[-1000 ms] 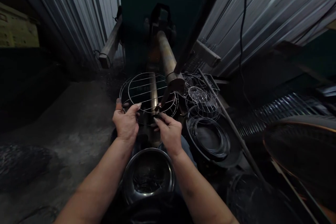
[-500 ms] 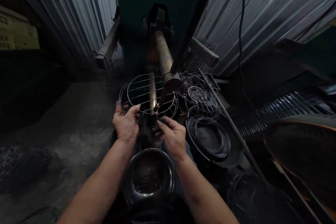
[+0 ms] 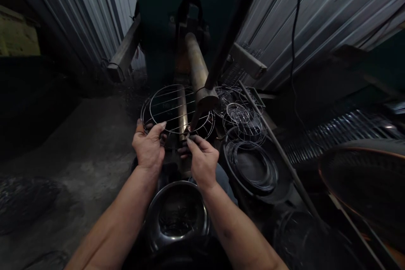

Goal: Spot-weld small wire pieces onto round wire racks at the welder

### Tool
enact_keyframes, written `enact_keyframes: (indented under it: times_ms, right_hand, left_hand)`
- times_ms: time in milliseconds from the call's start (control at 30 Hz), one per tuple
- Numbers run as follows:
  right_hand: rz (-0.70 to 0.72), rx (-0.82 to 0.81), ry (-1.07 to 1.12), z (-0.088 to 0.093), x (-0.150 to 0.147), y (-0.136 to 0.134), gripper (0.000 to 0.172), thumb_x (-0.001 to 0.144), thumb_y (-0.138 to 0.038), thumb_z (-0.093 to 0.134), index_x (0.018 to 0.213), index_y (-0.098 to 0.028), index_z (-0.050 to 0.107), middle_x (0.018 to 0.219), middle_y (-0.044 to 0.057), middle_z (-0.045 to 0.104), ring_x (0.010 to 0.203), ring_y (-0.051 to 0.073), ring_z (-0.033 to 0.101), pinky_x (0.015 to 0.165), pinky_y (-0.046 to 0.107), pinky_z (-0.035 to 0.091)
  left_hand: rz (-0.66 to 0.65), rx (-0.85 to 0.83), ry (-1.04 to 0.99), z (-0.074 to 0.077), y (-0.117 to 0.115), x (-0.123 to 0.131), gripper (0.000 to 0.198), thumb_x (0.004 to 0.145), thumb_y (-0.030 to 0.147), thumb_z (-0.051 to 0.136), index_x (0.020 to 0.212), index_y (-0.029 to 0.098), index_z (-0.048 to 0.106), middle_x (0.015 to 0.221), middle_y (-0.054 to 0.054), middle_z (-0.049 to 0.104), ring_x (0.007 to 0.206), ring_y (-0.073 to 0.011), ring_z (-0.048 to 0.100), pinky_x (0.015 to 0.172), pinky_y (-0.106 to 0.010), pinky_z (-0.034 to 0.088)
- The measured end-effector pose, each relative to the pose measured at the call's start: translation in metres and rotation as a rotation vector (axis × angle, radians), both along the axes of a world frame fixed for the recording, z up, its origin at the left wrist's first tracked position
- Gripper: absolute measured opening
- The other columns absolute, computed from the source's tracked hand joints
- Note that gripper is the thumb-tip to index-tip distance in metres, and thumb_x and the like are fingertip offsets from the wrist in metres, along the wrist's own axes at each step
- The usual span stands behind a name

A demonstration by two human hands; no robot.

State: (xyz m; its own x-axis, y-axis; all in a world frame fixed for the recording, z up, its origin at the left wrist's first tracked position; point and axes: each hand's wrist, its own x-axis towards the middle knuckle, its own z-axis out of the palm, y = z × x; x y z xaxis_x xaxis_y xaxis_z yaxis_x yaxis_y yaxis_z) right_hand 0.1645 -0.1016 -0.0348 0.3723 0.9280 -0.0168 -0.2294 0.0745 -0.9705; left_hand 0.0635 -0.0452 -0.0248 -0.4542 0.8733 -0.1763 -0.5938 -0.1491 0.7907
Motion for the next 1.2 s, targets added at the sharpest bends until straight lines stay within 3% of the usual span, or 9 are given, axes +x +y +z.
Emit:
enact_keyframes:
  times_ms: [167,400,600,867,1200]
  right_hand:
    - [-0.031,0.209,-0.298,-0.014,0.003,-0.018,0.015,0.083,-0.031,0.065,0.091,-0.02,0.072,0.079,0.002,0.07,0.067,0.016,0.067,0.068,0.03,0.058]
    - [0.027,0.016,-0.037,-0.007,0.004,0.0,0.017,0.074,-0.028,0.07,0.084,-0.015,0.071,0.067,0.0,0.068,0.049,0.012,0.062,0.043,0.021,0.05]
    - [-0.058,0.029,0.035,-0.007,0.001,0.002,0.02,0.071,-0.032,0.073,0.079,-0.014,0.068,0.059,-0.001,0.066,0.046,0.013,0.061,0.044,0.022,0.05]
    - [-0.068,0.043,0.017,-0.015,-0.001,0.004,0.024,0.071,-0.036,0.072,0.082,-0.016,0.067,0.06,-0.002,0.066,0.045,0.014,0.061,0.047,0.026,0.052]
    - [-0.081,-0.004,0.012,-0.005,0.002,0.015,0.025,0.068,-0.037,0.071,0.079,-0.015,0.067,0.06,-0.001,0.066,0.043,0.013,0.059,0.044,0.024,0.05]
  left_hand:
    - [0.018,-0.031,-0.001,0.001,-0.002,-0.001,0.045,0.048,0.02,0.081,0.083,0.019,0.053,0.075,0.005,0.05,0.054,-0.0071,0.049,0.048,-0.021,0.037]
    - [-0.002,-0.024,-0.027,0.008,-0.012,0.005,0.049,0.046,0.018,0.081,0.087,0.02,0.054,0.076,0.006,0.05,0.053,-0.0066,0.049,0.049,-0.021,0.038]
    - [-0.023,-0.033,-0.055,0.009,-0.015,0.007,0.05,0.047,0.017,0.082,0.089,0.02,0.054,0.076,0.006,0.05,0.054,-0.0062,0.048,0.049,-0.02,0.037]
    - [-0.021,-0.035,-0.071,0.008,-0.009,0.005,0.054,0.044,0.018,0.083,0.087,0.02,0.05,0.076,0.007,0.048,0.052,-0.0058,0.048,0.047,-0.021,0.037]
    - [-0.042,-0.071,-0.07,0.005,0.003,0.008,0.052,0.045,0.018,0.081,0.083,0.02,0.046,0.072,0.006,0.047,0.054,-0.0082,0.048,0.047,-0.022,0.038]
